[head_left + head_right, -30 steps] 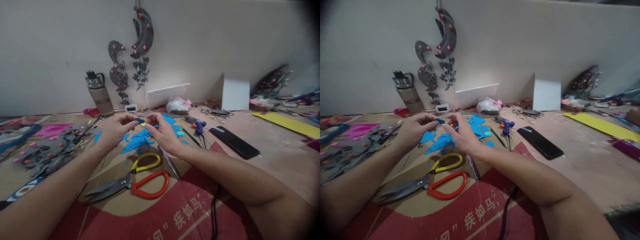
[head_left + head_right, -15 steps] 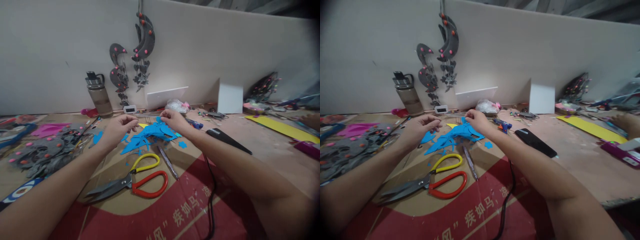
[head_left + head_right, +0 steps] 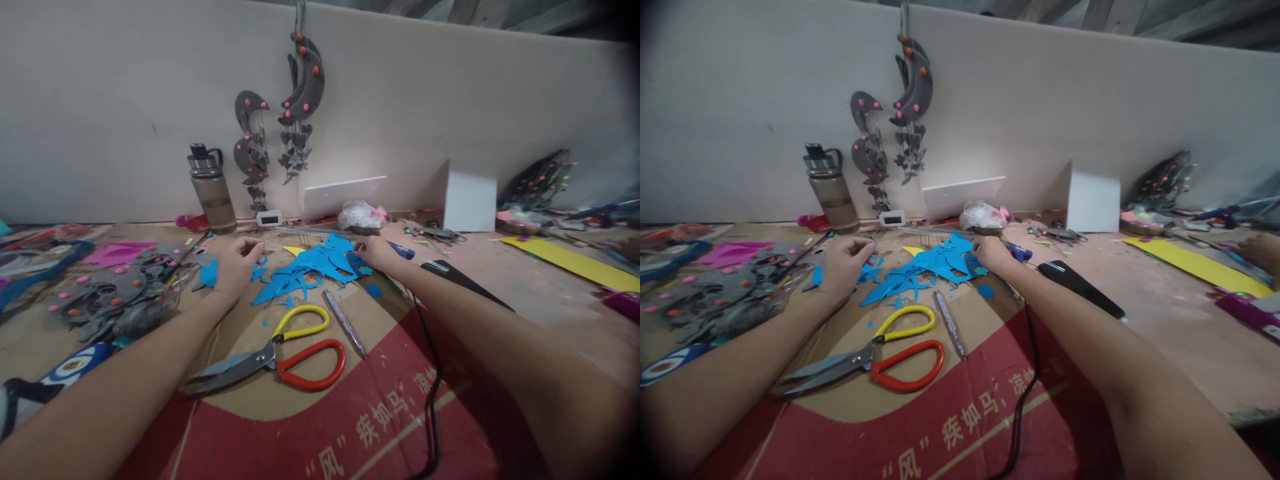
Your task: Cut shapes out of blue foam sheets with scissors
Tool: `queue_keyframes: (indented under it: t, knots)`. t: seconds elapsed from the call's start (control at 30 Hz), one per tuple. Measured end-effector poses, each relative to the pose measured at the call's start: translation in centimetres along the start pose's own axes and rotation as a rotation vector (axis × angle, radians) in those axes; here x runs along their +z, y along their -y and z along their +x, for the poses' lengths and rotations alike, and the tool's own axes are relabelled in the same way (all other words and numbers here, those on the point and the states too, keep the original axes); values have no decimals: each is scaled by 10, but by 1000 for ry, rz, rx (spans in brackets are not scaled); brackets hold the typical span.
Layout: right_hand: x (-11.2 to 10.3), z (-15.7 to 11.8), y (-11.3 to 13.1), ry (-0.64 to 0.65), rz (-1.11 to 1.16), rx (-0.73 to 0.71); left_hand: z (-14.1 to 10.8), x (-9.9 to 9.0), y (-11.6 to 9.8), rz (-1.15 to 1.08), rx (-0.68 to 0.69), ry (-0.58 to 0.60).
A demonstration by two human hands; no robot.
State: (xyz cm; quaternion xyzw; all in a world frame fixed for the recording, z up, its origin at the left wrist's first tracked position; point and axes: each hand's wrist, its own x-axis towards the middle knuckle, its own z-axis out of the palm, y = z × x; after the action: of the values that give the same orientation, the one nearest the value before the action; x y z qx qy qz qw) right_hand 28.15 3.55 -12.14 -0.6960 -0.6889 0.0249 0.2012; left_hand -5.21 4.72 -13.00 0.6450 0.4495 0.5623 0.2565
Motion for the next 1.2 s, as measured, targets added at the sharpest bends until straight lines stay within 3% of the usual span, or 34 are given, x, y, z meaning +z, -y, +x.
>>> queue_keyframes:
  t: [0.17,0.33,0.43,0.6,0.83,1.03,1.2]
  knots:
    - [-2,-7,32,-89,-4,-117,-5,4,3,-26,11,20]
    - [1,-25,78,66,-2,-357,-7,4,1,18,29,46]
    - [8,-33,90,138,-98,-395,-7,4,2,92,53,54]
    - [12,-35,92,185,-137,-346,-7,7,6,145,119,92]
    - [0,-31,101,155,-109,-296,-11,8,3,245,216,190]
    - [-6,-16,81,81,-102,-205,-11,9,1,284,244,269]
    - [-9,-23,72,133,-114,-194,-3,10,-5,359,261,355]
